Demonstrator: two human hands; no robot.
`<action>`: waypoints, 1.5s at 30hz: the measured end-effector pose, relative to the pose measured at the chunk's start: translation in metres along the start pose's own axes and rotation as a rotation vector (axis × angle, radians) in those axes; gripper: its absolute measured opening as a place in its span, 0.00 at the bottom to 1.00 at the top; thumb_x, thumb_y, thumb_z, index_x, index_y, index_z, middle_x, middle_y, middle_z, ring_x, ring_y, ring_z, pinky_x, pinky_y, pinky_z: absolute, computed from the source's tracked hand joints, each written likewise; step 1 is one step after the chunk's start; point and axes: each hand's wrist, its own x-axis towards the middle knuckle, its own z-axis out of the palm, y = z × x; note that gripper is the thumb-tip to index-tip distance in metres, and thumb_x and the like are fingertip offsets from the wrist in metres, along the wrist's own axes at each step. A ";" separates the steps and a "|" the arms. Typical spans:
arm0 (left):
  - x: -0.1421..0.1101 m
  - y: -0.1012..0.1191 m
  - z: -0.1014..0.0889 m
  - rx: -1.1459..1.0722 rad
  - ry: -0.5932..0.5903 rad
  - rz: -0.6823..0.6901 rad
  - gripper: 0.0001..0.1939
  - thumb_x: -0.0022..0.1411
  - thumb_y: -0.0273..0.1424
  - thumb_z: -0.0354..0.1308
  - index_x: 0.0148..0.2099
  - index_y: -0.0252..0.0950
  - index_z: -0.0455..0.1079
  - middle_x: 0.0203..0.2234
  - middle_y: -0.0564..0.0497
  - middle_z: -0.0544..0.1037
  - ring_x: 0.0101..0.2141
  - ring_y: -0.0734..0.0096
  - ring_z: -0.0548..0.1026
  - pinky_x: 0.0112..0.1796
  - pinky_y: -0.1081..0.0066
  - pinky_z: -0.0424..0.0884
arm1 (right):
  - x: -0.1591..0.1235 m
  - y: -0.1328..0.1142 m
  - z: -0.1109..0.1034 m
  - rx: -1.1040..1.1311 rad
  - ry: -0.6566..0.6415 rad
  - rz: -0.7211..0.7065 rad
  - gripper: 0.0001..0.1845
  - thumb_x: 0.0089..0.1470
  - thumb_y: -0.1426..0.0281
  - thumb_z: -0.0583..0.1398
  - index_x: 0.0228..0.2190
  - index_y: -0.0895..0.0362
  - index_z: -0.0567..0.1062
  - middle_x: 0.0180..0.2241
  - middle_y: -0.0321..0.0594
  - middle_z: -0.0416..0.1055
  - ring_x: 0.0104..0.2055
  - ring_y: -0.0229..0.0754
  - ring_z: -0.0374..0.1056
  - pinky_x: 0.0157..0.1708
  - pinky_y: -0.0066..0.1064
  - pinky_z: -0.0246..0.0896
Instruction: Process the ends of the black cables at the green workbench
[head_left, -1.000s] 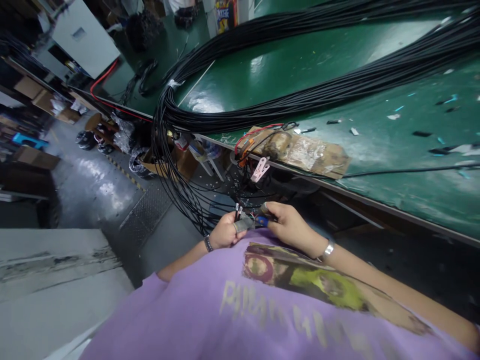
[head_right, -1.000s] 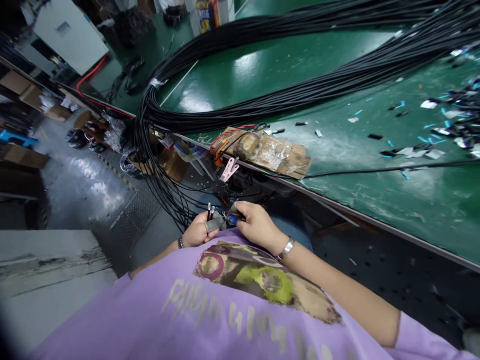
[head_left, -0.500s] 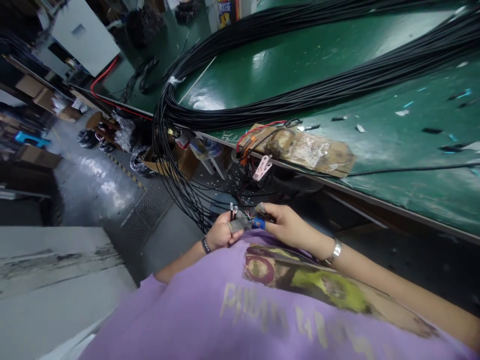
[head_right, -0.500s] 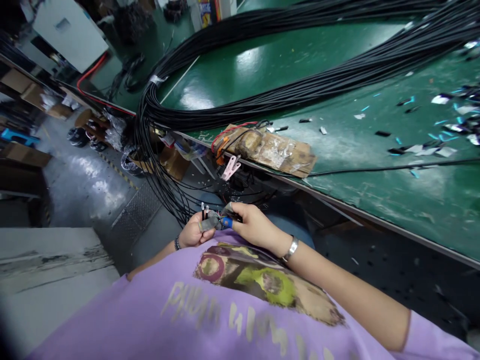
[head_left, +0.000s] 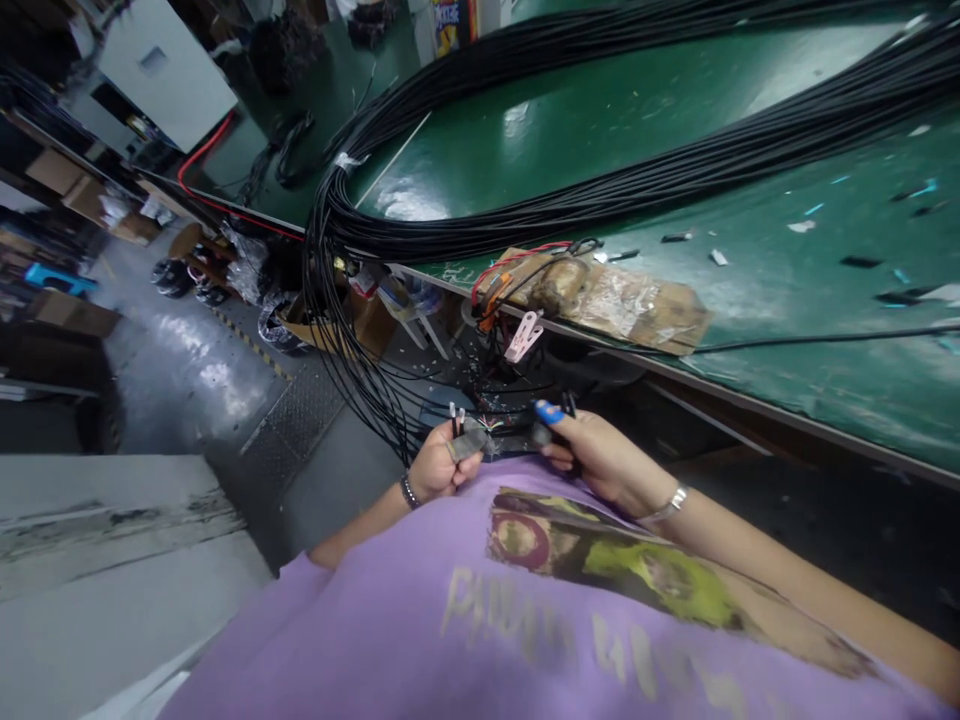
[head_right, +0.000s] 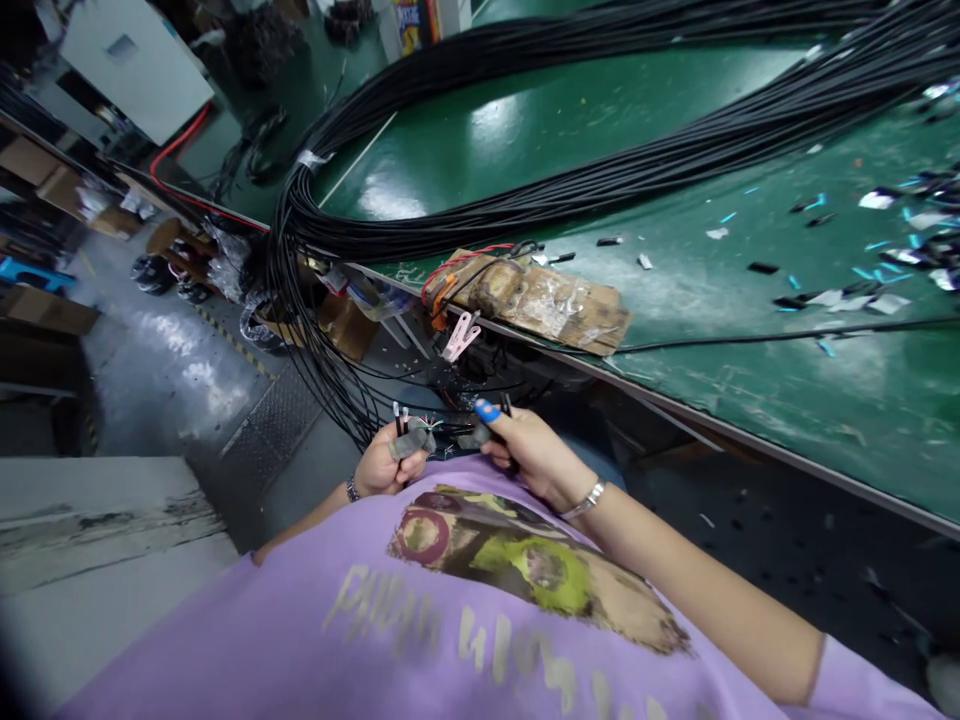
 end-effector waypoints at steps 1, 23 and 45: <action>0.001 0.000 0.002 0.008 -0.002 -0.001 0.24 0.38 0.44 0.69 0.27 0.35 0.61 0.06 0.63 0.58 0.08 0.86 0.48 0.12 0.79 0.40 | -0.001 0.001 0.004 -0.047 -0.026 -0.002 0.20 0.31 0.58 0.69 0.18 0.57 0.66 0.12 0.29 0.58 0.14 0.27 0.44 0.15 0.24 0.36; 0.002 0.003 0.012 0.108 -0.008 -0.007 0.30 0.34 0.50 0.69 0.32 0.33 0.66 0.08 0.62 0.62 0.08 0.87 0.49 0.11 0.78 0.38 | -0.006 -0.001 0.020 -0.183 -0.125 -0.086 0.20 0.31 0.59 0.69 0.21 0.57 0.69 0.17 0.29 0.64 0.18 0.29 0.49 0.19 0.26 0.43; -0.002 0.008 0.021 0.449 0.132 0.248 0.23 0.35 0.43 0.70 0.22 0.33 0.64 0.16 0.58 0.64 0.20 0.81 0.59 0.24 0.77 0.57 | -0.015 -0.007 0.005 -0.636 -0.095 -0.448 0.15 0.46 0.56 0.61 0.27 0.54 0.71 0.27 0.38 0.70 0.31 0.42 0.64 0.35 0.35 0.62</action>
